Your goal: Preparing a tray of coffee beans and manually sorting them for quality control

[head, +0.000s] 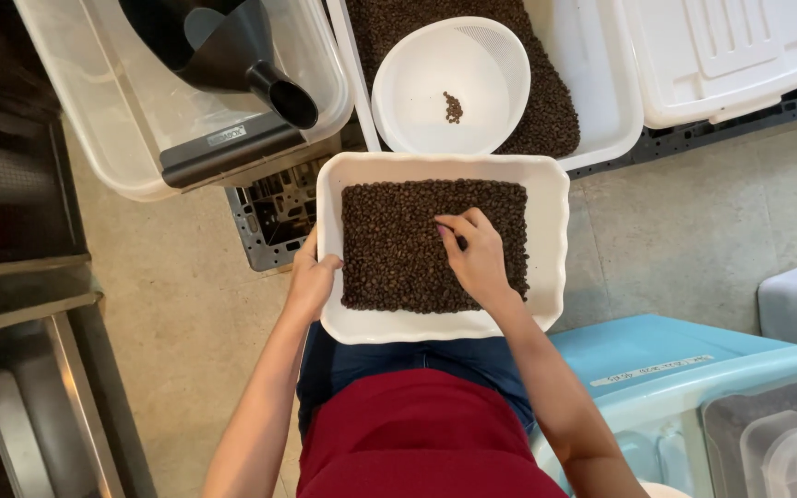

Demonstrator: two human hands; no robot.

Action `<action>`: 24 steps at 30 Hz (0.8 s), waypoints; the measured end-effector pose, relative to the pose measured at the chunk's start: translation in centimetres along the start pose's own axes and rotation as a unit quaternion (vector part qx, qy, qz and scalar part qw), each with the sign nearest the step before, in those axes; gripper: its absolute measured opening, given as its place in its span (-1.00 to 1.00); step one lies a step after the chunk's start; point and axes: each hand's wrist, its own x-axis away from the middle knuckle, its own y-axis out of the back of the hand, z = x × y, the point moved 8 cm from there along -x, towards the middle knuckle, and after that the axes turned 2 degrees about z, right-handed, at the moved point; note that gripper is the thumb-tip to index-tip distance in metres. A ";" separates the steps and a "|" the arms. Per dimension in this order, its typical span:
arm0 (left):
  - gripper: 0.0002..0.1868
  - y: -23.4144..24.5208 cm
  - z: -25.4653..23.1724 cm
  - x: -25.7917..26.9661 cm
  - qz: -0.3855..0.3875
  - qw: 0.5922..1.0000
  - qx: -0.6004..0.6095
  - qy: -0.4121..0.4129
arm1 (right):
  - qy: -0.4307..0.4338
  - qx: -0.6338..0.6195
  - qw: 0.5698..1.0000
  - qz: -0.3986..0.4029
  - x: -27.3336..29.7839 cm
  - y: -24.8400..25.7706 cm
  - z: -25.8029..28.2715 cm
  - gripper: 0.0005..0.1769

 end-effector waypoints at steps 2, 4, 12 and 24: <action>-0.12 -0.4 0.4 -0.7 0.020 1.000 0.002 0.001 | 0.011 0.064 0.998 0.002 -0.7 -0.5 -0.1 -0.83; -0.12 -0.4 0.4 -0.8 0.021 1.000 0.004 -0.002 | 0.002 0.093 0.996 0.004 -0.9 -0.7 -0.7 -0.84; -0.13 -0.3 0.4 -0.8 0.022 1.000 0.006 -0.005 | 0.000 0.149 0.989 0.012 -1.2 -1.6 -1.8 -0.86; -0.13 -0.5 0.7 -0.7 0.026 0.999 0.003 -0.021 | 0.039 0.112 0.993 -0.023 -1.4 -0.5 0.5 -0.91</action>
